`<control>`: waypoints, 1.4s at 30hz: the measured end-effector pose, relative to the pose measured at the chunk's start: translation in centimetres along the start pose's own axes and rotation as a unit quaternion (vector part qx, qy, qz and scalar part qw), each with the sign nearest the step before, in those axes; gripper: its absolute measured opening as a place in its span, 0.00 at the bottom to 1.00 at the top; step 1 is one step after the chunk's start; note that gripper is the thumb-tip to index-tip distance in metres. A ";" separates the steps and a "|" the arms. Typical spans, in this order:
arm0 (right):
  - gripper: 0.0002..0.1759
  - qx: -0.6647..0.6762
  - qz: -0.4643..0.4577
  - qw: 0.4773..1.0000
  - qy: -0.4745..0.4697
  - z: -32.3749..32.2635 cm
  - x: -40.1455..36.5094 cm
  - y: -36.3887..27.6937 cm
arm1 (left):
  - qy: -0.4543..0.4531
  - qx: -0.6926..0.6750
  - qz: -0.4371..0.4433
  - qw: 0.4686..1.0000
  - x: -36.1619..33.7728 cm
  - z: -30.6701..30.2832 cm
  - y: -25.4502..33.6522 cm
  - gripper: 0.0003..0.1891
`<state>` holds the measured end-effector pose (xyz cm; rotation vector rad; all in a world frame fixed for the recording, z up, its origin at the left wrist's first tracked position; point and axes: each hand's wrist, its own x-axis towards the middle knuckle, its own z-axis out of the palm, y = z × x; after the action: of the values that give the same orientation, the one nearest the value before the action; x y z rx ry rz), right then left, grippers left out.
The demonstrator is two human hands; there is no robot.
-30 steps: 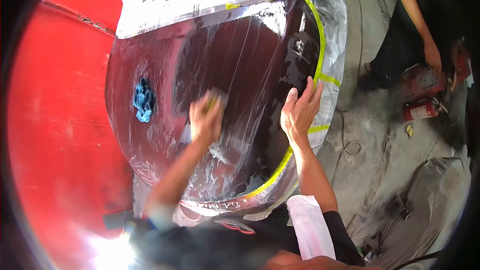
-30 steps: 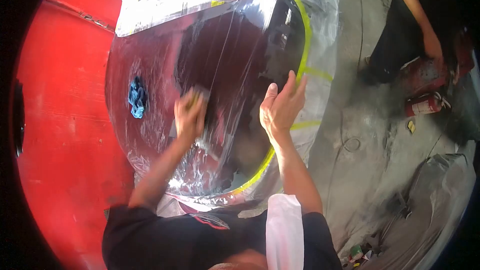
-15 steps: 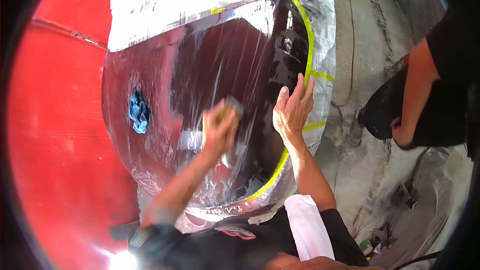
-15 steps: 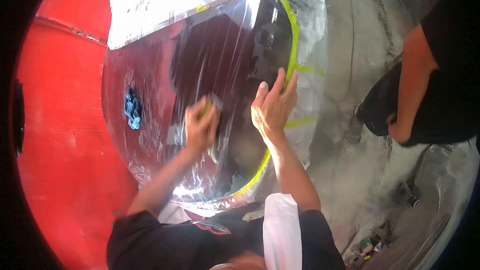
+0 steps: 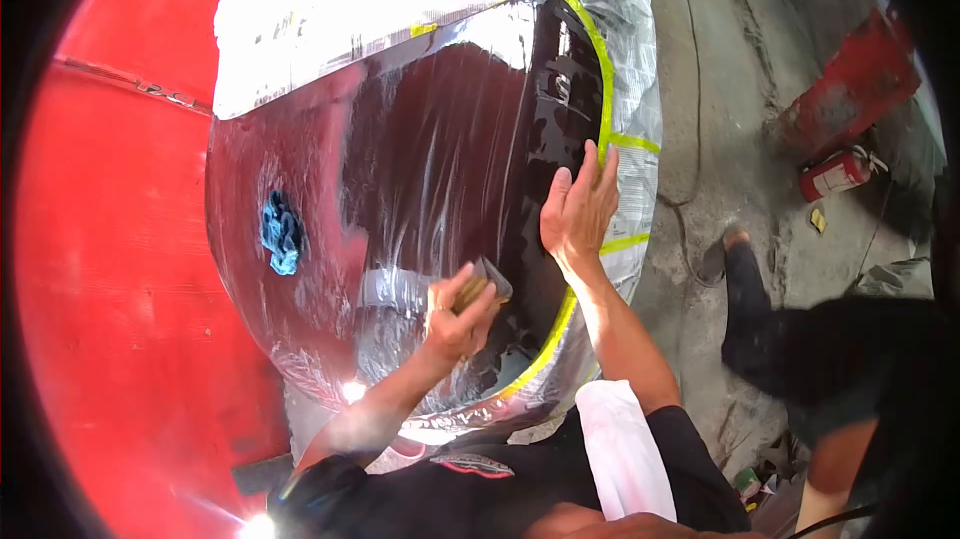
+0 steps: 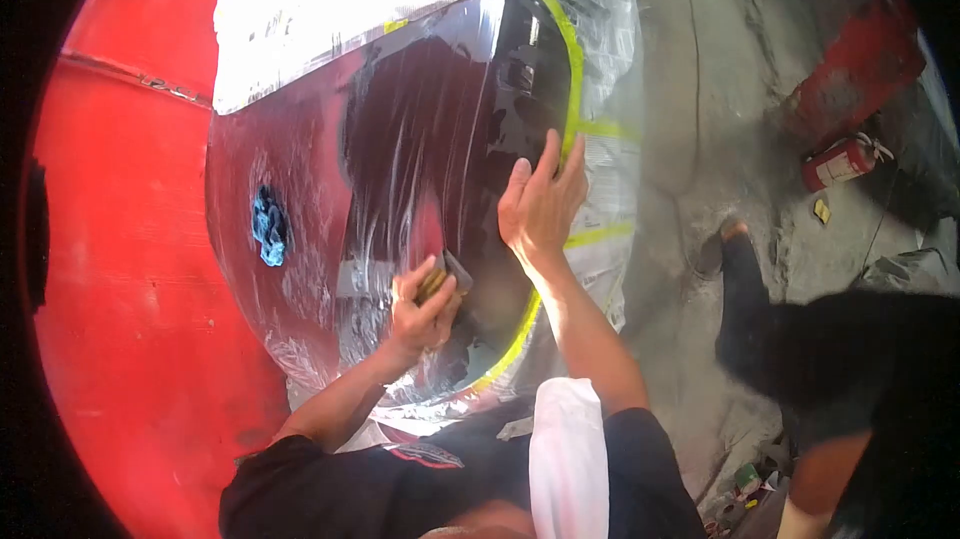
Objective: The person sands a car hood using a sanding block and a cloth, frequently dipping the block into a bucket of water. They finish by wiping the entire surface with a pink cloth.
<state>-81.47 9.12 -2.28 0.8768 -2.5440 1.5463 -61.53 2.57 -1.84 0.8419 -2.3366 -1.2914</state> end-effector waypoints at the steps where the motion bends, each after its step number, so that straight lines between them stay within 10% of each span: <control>1: 0.32 0.000 0.003 1.000 -0.002 0.0 -0.2 0.1 | 0.051 -0.025 -0.019 0.998 0.0 0.7 -0.6 0.21; 3: 0.31 0.003 0.009 1.000 0.003 0.1 -0.7 0.3 | 0.116 -0.035 0.007 0.993 6.1 1.7 2.1 0.25; 4: 0.31 0.000 0.013 1.000 0.008 0.1 -0.6 0.4 | 0.174 0.209 0.365 0.890 13.0 0.7 5.0 0.24; 9: 0.32 0.001 -0.028 0.998 0.053 0.4 -1.0 0.9 | 0.210 0.291 0.417 0.835 30.6 0.6 6.1 0.14; 10: 0.31 0.005 -0.022 0.998 0.051 0.5 -0.9 0.7 | 0.002 0.290 0.267 0.919 29.8 -0.6 6.9 0.33; 12: 0.30 0.018 -0.019 0.998 0.050 0.4 -0.9 1.0 | 0.218 0.317 0.332 0.861 26.7 1.1 6.5 0.14; 22: 0.27 -0.024 -0.100 0.988 0.118 1.2 -0.9 1.9 | 0.242 0.302 0.122 0.914 -21.2 2.0 -3.8 0.24; 27: 0.20 0.036 -0.221 0.971 0.088 -2.4 -8.6 -4.6 | 0.350 0.030 -0.078 0.933 -21.4 0.2 0.8 0.23; 30: 0.16 0.280 -0.072 0.911 -0.293 -5.2 -18.5 -9.8 | 0.412 -0.453 -0.161 0.774 -19.9 -1.4 4.7 0.33; 31: 0.22 0.287 -0.008 0.867 -0.407 -4.3 -21.2 -9.7 | 0.400 -0.484 -0.177 0.758 -19.5 -1.8 3.6 0.39; 36: 0.31 0.368 0.007 0.837 -0.405 -3.0 -22.5 -8.5 | 0.196 -0.502 -0.207 0.816 -20.0 -5.9 0.9 0.23; 38: 0.34 0.373 0.045 0.854 -0.360 -4.7 -21.3 -7.5 | 0.232 -0.082 -0.194 0.950 -19.3 -12.2 1.9 0.14; 39: 0.34 0.277 0.054 0.913 -0.294 -6.1 -20.9 -8.4 | 0.325 0.021 0.053 0.944 -17.7 -15.5 0.7 0.08; 42: 0.34 -0.021 -0.008 0.990 -0.136 -6.1 -20.0 -5.3 | 0.479 0.397 0.045 0.782 -10.2 -26.2 -4.7 0.29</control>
<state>-63.63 21.28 -1.22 1.1748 -2.7289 1.4533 -37.77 -9.76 7.90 1.1979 -1.8836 0.3011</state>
